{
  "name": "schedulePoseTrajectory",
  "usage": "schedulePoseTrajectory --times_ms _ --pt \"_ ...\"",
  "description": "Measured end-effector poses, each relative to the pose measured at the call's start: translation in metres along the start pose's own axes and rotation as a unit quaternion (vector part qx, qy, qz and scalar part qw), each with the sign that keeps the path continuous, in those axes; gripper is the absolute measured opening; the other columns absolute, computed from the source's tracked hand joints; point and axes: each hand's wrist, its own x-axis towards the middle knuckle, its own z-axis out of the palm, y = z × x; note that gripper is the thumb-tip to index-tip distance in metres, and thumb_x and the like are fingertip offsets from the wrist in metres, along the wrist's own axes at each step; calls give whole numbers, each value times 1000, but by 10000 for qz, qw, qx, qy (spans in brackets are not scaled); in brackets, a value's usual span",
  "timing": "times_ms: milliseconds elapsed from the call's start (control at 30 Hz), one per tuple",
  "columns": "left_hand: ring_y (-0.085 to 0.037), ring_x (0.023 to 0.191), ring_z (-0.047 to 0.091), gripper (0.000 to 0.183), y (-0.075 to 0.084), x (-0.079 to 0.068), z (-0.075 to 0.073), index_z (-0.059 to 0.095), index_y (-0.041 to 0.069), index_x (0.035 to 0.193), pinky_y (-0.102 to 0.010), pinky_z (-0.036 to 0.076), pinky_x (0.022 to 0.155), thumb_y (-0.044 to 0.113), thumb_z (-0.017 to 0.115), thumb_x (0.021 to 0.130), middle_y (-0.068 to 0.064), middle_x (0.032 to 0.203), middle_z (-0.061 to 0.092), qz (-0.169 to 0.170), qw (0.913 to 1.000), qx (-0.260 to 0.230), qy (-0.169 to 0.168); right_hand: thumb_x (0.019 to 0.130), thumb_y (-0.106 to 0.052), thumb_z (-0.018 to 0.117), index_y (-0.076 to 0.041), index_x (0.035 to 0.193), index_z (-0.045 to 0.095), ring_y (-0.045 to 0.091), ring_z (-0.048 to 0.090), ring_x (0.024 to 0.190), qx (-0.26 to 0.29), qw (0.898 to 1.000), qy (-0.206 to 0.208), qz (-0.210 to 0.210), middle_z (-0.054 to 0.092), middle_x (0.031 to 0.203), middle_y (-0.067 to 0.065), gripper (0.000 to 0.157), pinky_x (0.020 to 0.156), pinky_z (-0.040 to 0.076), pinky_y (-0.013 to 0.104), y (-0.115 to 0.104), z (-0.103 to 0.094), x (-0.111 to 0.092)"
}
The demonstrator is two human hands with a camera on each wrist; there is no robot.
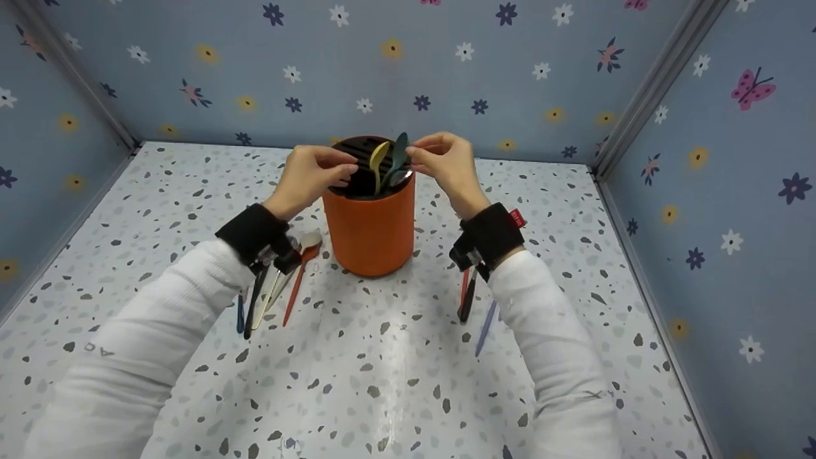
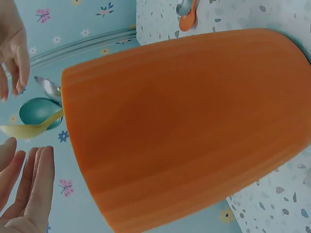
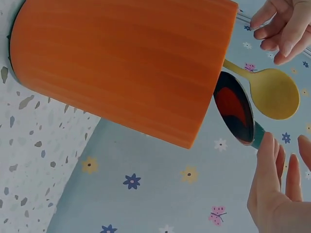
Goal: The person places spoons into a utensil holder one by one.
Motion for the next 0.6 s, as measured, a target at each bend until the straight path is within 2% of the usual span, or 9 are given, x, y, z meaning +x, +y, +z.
schedulePoseTrajectory --times_ms 233,467,600 --pt "-23 78 62 21 -10 -12 -21 65 -3 100 -22 52 67 9 59 84 -15 92 64 185 9992 -155 309 79 -4 64 5 93 57 21 61 78 147 9998 -152 29 59 85 11 18 79 52 29 11 -11 -7" --pt "-26 73 61 21 -26 -25 -38 64 -5 100 -26 54 65 9 60 84 -17 88 64 94 9971 -375 659 81 -5 62 2 93 58 19 60 79 167 9994 -274 124 59 88 10 15 80 51 28 24 -17 -17" --pt "-24 73 61 20 -38 -32 -46 65 -4 99 -23 54 62 9 60 84 -17 89 64 -64 9962 -379 784 81 -10 63 1 96 57 20 60 82 -63 9989 -329 320 58 93 10 19 80 51 27 32 -18 -26"
